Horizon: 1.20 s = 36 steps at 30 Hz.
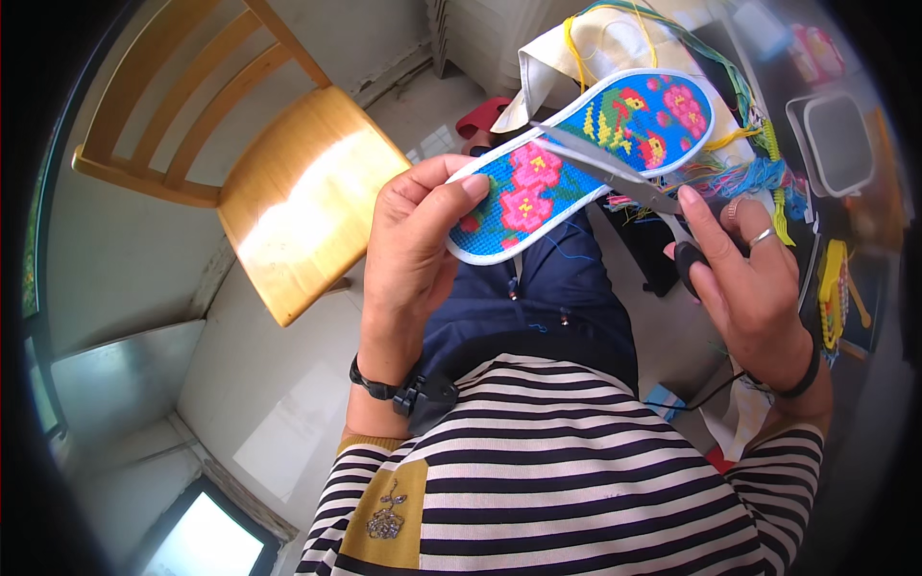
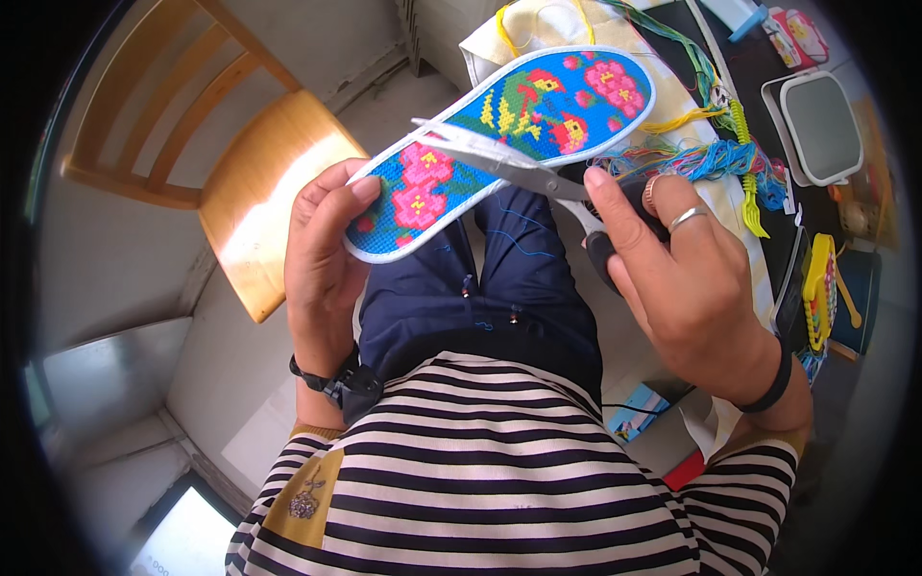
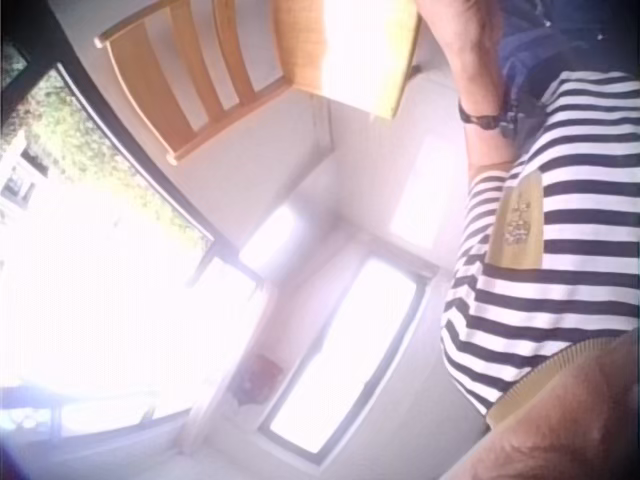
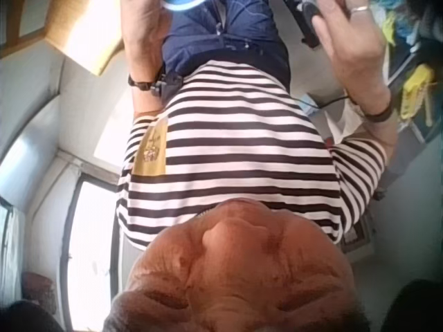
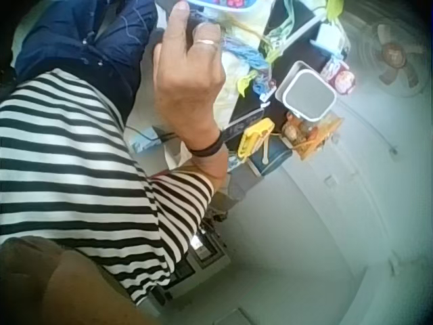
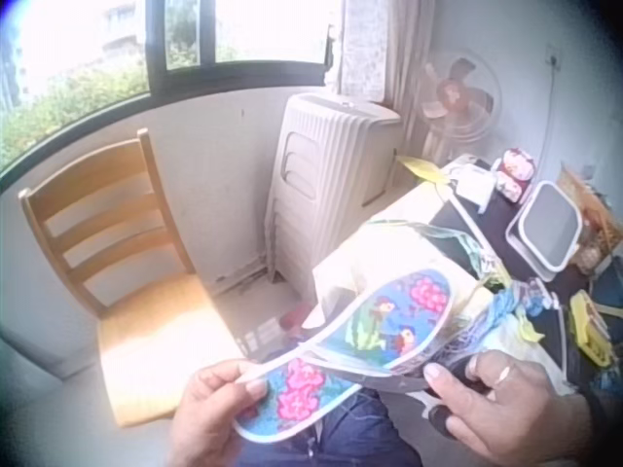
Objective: The person uses scissors to trim the excess material from around the edges of a decorative shoe insole while holding it by hand.
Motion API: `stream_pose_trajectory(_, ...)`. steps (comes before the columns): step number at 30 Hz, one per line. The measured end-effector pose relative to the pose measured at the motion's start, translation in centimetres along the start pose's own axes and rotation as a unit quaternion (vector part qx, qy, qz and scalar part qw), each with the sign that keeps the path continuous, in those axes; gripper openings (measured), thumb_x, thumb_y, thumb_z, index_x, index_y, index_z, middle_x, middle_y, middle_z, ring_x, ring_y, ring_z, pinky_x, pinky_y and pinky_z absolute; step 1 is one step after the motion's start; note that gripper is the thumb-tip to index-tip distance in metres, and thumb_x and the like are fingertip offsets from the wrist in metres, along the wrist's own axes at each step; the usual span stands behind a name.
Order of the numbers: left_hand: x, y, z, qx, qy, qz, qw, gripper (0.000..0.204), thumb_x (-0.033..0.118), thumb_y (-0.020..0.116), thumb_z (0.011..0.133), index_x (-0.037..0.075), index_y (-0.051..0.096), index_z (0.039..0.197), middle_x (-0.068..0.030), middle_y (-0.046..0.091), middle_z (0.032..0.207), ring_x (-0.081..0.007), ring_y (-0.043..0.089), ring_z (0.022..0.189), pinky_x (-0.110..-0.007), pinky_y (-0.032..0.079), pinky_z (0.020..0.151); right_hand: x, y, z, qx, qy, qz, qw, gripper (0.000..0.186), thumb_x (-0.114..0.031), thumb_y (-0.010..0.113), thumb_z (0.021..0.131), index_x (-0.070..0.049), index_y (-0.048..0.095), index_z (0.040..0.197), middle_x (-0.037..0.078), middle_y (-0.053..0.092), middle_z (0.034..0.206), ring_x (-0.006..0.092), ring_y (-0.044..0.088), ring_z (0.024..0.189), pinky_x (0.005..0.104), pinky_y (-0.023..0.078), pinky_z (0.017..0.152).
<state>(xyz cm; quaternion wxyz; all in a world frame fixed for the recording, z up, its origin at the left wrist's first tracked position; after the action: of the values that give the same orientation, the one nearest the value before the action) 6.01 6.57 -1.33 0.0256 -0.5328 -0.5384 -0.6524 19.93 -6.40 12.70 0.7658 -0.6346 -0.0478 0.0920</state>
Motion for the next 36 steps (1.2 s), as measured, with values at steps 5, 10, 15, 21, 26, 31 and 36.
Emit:
stream_pose_trajectory(5, 0.4, 0.3, -0.1, 0.004, 0.012, -0.021, 1.0, 0.017, 0.006, 0.06, 0.086, -0.005, 0.064, 0.098, -0.0068, 0.068, 0.086, -0.0066, 0.062, 0.072, -0.019, 0.051, 0.069, -1.7, 0.5, 0.0, -0.013, -0.055, 0.012, 0.998, 0.057, 0.006, 0.067, 0.061, 0.007, 0.059, 0.117, 0.016, 0.049, 0.091, 0.0283, 0.055, 0.071, 0.0349, 0.047, 0.059)
stream_pose_trajectory(10, 0.0, 0.2, 0.1, 0.003, 0.015, -0.01, 1.0, 0.018, 0.006, 0.06, 0.086, -0.006, 0.063, 0.099, -0.008, 0.068, 0.086, -0.0082, 0.064, 0.072, -0.021, 0.052, 0.069, -1.3, 0.6, 0.5, -0.009, -0.051, 0.017, 0.999, 0.055, 0.007, 0.066, 0.063, 0.007, 0.058, 0.118, 0.016, 0.049, 0.091, 0.0287, 0.055, 0.071, 0.0353, 0.047, 0.059)
stream_pose_trajectory(15, 0.2, 0.4, 0.0, 0.005, 0.012, -0.025, 1.0, 0.02, 0.006, 0.06, 0.086, -0.007, 0.063, 0.1, -0.0085, 0.068, 0.087, -0.0088, 0.064, 0.074, -0.022, 0.053, 0.07, 0.3, 1.1, 0.5, -0.016, -0.004, 0.047, 0.999, 0.057, 0.007, 0.066, 0.064, 0.005, 0.057, 0.12, 0.017, 0.049, 0.093, 0.0307, 0.056, 0.076, 0.0373, 0.048, 0.064)
stream_pose_trajectory(21, 0.0, 0.1, 0.1, 0.006, 0.014, -0.029, 0.999, 0.02, 0.006, 0.059, 0.087, -0.007, 0.062, 0.101, -0.0089, 0.068, 0.087, -0.0087, 0.064, 0.072, -0.021, 0.053, 0.069, -0.4, 1.4, 0.5, -0.023, -0.025, 0.045, 0.998, 0.058, 0.008, 0.068, 0.063, 0.004, 0.057, 0.12, 0.017, 0.049, 0.095, 0.031, 0.056, 0.078, 0.0371, 0.048, 0.067)
stream_pose_trajectory(26, 0.0, -0.2, 0.0, 0.019, 0.016, -0.032, 0.999, 0.019, 0.005, 0.06, 0.087, -0.007, 0.063, 0.101, -0.0082, 0.068, 0.085, -0.008, 0.064, 0.071, -0.02, 0.053, 0.067, -0.1, 1.0, 0.4, -0.018, -0.006, 0.025, 1.0, 0.059, 0.008, 0.068, 0.062, 0.004, 0.057, 0.12, 0.017, 0.05, 0.095, 0.0304, 0.056, 0.077, 0.0369, 0.048, 0.066)
stream_pose_trajectory(31, 0.0, -0.2, 0.1, -0.001, 0.021, -0.044, 0.999, 0.019, 0.005, 0.06, 0.087, -0.007, 0.063, 0.101, -0.0082, 0.067, 0.085, -0.0079, 0.064, 0.071, -0.02, 0.053, 0.067, -1.2, 1.0, 0.5, -0.024, -0.027, 0.027, 0.999, 0.059, 0.008, 0.068, 0.061, 0.005, 0.058, 0.119, 0.017, 0.05, 0.094, 0.0303, 0.056, 0.077, 0.0366, 0.049, 0.065)
stream_pose_trajectory(36, 0.1, -0.1, 0.0, 0.009, 0.019, -0.029, 0.999, 0.02, 0.007, 0.061, 0.087, -0.008, 0.062, 0.1, -0.0085, 0.067, 0.085, -0.0081, 0.064, 0.071, -0.02, 0.053, 0.067, -1.0, 1.1, 0.3, -0.023, -0.012, 0.032, 0.999, 0.056, 0.006, 0.07, 0.067, 0.002, 0.057, 0.122, 0.016, 0.049, 0.094, 0.0292, 0.054, 0.078, 0.0377, 0.046, 0.067)
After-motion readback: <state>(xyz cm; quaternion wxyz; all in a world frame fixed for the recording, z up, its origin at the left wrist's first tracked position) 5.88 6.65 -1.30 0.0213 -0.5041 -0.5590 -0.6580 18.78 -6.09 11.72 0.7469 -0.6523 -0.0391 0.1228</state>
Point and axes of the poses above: each hand's wrist, its own z-axis towards the middle knuckle, its own y-axis out of the palm, x = y × z, the point moved 9 cm from there along z, towards the middle knuckle
